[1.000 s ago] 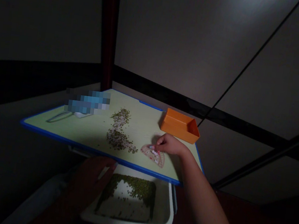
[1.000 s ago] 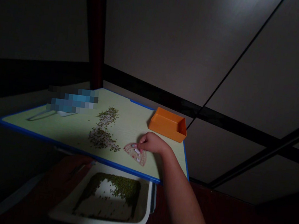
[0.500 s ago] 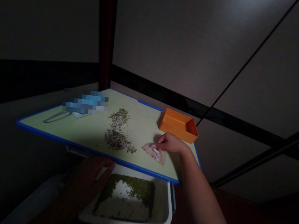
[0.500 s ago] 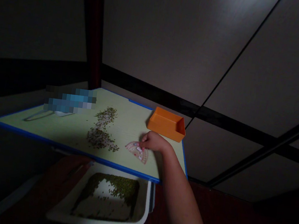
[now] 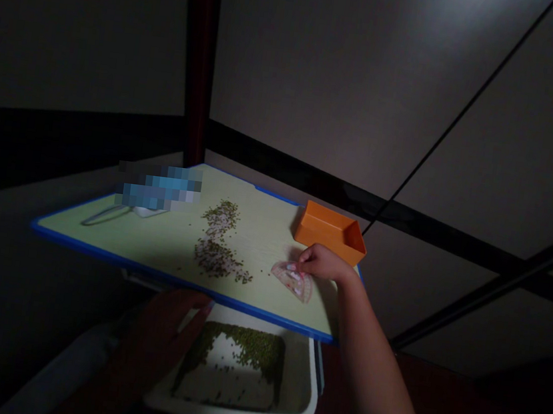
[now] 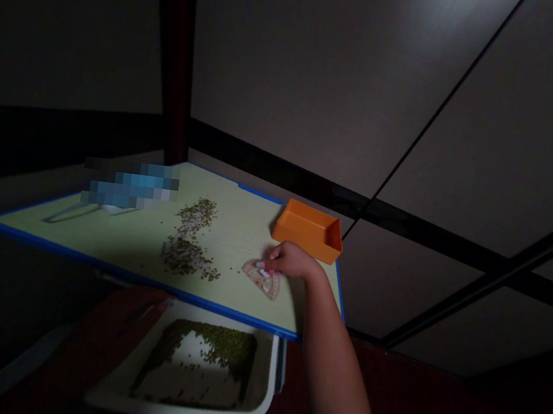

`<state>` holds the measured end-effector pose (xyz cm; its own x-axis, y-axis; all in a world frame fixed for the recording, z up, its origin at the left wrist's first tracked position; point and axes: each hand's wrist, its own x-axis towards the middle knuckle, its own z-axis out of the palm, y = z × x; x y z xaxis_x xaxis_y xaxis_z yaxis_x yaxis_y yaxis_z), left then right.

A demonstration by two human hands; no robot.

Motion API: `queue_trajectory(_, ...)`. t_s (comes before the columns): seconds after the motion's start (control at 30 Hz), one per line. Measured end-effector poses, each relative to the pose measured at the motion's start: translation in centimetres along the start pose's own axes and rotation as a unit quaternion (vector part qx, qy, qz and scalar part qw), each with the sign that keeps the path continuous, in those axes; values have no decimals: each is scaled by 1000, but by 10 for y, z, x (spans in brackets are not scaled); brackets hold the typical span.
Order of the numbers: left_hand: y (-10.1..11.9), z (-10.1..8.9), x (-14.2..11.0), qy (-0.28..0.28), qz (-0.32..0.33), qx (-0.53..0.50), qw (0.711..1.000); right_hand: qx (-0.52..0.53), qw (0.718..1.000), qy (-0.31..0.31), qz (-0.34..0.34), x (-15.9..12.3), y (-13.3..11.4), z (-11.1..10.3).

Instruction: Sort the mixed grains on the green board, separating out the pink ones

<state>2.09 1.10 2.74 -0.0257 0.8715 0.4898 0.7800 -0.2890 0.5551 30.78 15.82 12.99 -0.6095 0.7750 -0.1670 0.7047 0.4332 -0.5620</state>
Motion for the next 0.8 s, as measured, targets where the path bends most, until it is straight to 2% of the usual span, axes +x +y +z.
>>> queue_trajectory(0.27,1,-1,-2,-10,-3,-4,1000,44,998,-25,-36,3,-5,8)
queue_trajectory(0.5,-1,0,-1,-8,3,2,1000,93,994,-23,-45,-1,-8,3)
queue_trajectory(0.63,0,-1,0,-8,4,-2,1000,83,994,-57,-31,-1,-8,7)
queue_trajectory(0.8,0,-1,0,-2,1,-1,1000,39,998,-55,-9,1,-9,9)
